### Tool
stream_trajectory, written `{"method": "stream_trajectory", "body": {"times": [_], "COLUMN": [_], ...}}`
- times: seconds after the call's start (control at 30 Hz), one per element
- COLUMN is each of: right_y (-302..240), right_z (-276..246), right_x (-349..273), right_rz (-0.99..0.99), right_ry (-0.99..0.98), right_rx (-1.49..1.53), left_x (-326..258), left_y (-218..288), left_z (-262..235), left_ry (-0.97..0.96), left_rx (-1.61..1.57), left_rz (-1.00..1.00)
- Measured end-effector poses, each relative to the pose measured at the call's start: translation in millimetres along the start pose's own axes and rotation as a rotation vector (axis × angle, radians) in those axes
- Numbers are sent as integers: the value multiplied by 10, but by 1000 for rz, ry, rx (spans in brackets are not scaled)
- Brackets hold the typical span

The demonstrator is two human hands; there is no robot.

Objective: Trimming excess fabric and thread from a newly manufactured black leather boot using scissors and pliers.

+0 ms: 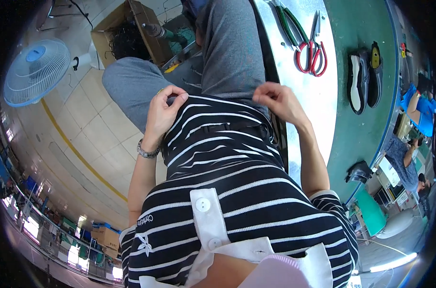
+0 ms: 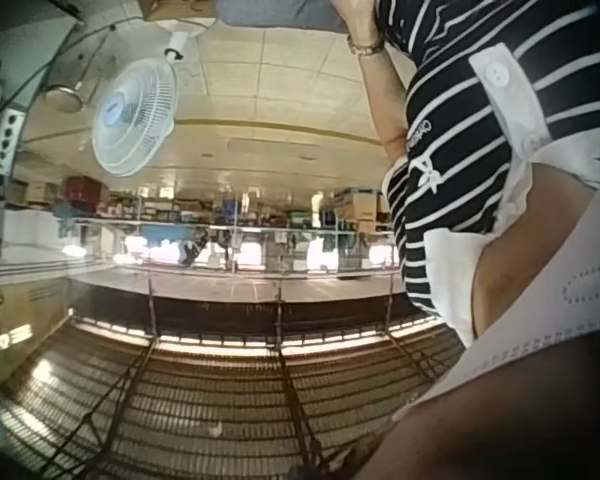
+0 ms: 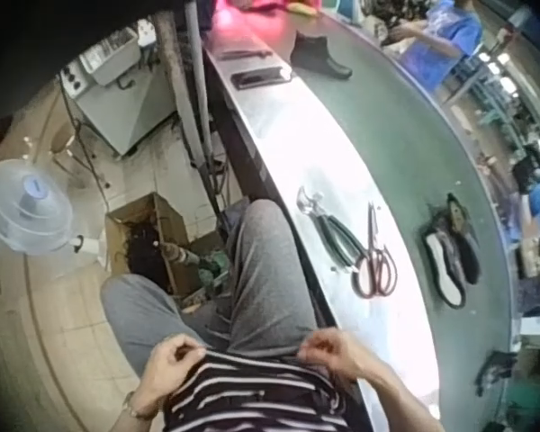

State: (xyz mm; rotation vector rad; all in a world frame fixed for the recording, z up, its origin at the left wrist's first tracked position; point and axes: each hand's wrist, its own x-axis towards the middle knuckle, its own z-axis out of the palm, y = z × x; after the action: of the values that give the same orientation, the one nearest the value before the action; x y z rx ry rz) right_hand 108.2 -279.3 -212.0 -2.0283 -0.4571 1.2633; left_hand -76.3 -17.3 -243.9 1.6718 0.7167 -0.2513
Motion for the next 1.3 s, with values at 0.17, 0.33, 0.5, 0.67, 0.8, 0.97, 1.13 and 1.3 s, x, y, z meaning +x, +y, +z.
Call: {"method": "stream_trajectory", "body": {"times": [0.17,0.33,0.5,0.67,0.8,0.97,1.13,1.3], "right_y": [19,108,176,85,32,-60,10,-50], "right_z": [104,129,73,-16,24,403,651,280], "right_x": [-46,-21,74,276,495,797,960,952], "right_rz": [-47,-68,-106,-272,-392,-553,-565,-506], "right_ry": [-90,156,241,309,339,223,132,-64], "right_rx": [-108,-93,26,-70,-100,9,-159,201], "left_x": [-37,-91,-142,-151,-36,-8,-12,-55], "left_y": [-87,-130,-457,-774,-744,-597,-444,-245], "left_z": [18,-99,-324,-306,-89,23,136,199], "left_ry": [-65,32,328,518,568,587,631,697], "left_rx": [-21,76,687,927,997,1078,1116,986], "left_rz": [12,-21,193,196,221,185,226,250]}}
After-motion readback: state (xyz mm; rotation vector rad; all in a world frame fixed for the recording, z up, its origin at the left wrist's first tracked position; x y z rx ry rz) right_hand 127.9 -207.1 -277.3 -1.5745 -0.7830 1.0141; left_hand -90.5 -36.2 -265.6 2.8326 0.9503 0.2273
